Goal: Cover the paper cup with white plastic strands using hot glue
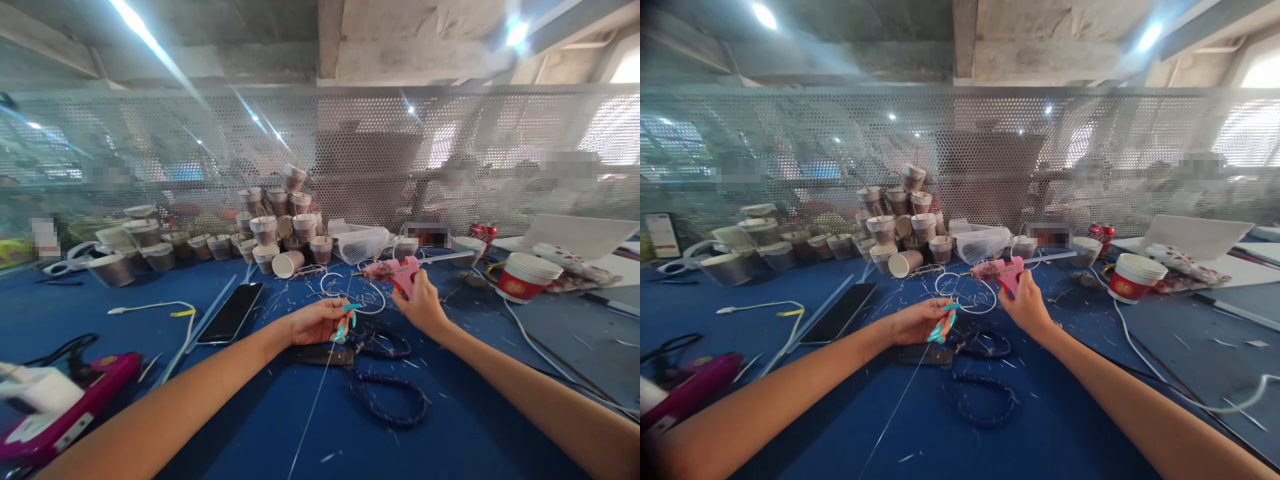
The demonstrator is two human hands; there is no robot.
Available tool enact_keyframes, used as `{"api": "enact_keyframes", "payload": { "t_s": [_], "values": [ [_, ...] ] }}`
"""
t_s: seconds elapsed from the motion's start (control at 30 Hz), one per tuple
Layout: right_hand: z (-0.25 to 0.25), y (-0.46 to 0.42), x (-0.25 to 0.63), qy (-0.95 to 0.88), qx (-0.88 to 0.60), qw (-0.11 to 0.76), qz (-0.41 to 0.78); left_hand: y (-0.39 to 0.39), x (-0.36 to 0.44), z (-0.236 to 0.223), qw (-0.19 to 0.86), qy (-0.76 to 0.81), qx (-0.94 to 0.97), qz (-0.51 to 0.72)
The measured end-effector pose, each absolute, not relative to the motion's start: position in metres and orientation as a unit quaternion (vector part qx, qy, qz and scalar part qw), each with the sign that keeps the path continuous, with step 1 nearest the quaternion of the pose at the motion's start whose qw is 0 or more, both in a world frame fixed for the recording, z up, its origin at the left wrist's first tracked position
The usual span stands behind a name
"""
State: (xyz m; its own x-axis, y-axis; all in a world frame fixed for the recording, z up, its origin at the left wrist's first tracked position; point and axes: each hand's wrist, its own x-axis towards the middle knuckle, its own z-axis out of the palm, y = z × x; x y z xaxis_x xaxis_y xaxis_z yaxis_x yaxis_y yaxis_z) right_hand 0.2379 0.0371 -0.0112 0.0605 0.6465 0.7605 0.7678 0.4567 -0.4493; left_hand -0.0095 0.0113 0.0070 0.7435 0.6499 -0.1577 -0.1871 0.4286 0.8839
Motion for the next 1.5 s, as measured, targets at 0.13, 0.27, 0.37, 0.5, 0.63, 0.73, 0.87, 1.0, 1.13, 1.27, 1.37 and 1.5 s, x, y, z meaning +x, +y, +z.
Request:
{"api": "enact_keyframes", "payload": {
  "t_s": [0.13,0.27,0.37,0.5,0.63,0.73,0.87,1.0,1.13,1.27,1.37,1.5],
  "values": [
    [-0.009,0.035,0.237,-0.684,-0.517,0.512,-0.057,0.012,-0.01,0.006,0.809,0.246,0.468,0.259],
    [-0.009,0.035,0.238,-0.687,-0.508,0.516,-0.061,0.012,-0.01,0.006,0.81,0.244,0.466,0.258],
    [-0.011,0.036,0.238,-0.69,-0.506,0.514,-0.061,0.012,-0.01,0.006,0.81,0.246,0.464,0.26],
    [-0.012,0.037,0.239,-0.692,-0.507,0.51,-0.06,0.013,-0.011,0.005,0.812,0.247,0.46,0.261],
    [-0.013,0.037,0.239,-0.694,-0.503,0.511,-0.059,0.013,-0.011,0.005,0.814,0.246,0.456,0.262],
    [-0.013,0.036,0.238,-0.693,-0.501,0.514,-0.06,0.012,-0.011,0.006,0.814,0.247,0.455,0.263],
    [-0.012,0.036,0.238,-0.692,-0.503,0.515,-0.057,0.012,-0.011,0.006,0.814,0.248,0.455,0.263],
    [-0.013,0.037,0.238,-0.682,-0.511,0.52,-0.06,0.013,-0.011,0.006,0.812,0.245,0.462,0.259],
    [-0.015,0.041,0.239,-0.675,-0.51,0.529,-0.071,0.013,-0.011,0.006,0.812,0.247,0.462,0.257],
    [-0.018,0.045,0.24,-0.666,-0.516,0.534,-0.076,0.012,-0.01,0.007,0.813,0.251,0.459,0.256],
    [-0.016,0.048,0.244,-0.651,-0.547,0.523,-0.066,0.011,-0.01,0.007,0.816,0.261,0.444,0.261],
    [-0.008,0.05,0.253,-0.634,-0.634,0.44,-0.036,0.011,-0.01,0.013,0.82,0.268,0.421,0.282]
  ]
}}
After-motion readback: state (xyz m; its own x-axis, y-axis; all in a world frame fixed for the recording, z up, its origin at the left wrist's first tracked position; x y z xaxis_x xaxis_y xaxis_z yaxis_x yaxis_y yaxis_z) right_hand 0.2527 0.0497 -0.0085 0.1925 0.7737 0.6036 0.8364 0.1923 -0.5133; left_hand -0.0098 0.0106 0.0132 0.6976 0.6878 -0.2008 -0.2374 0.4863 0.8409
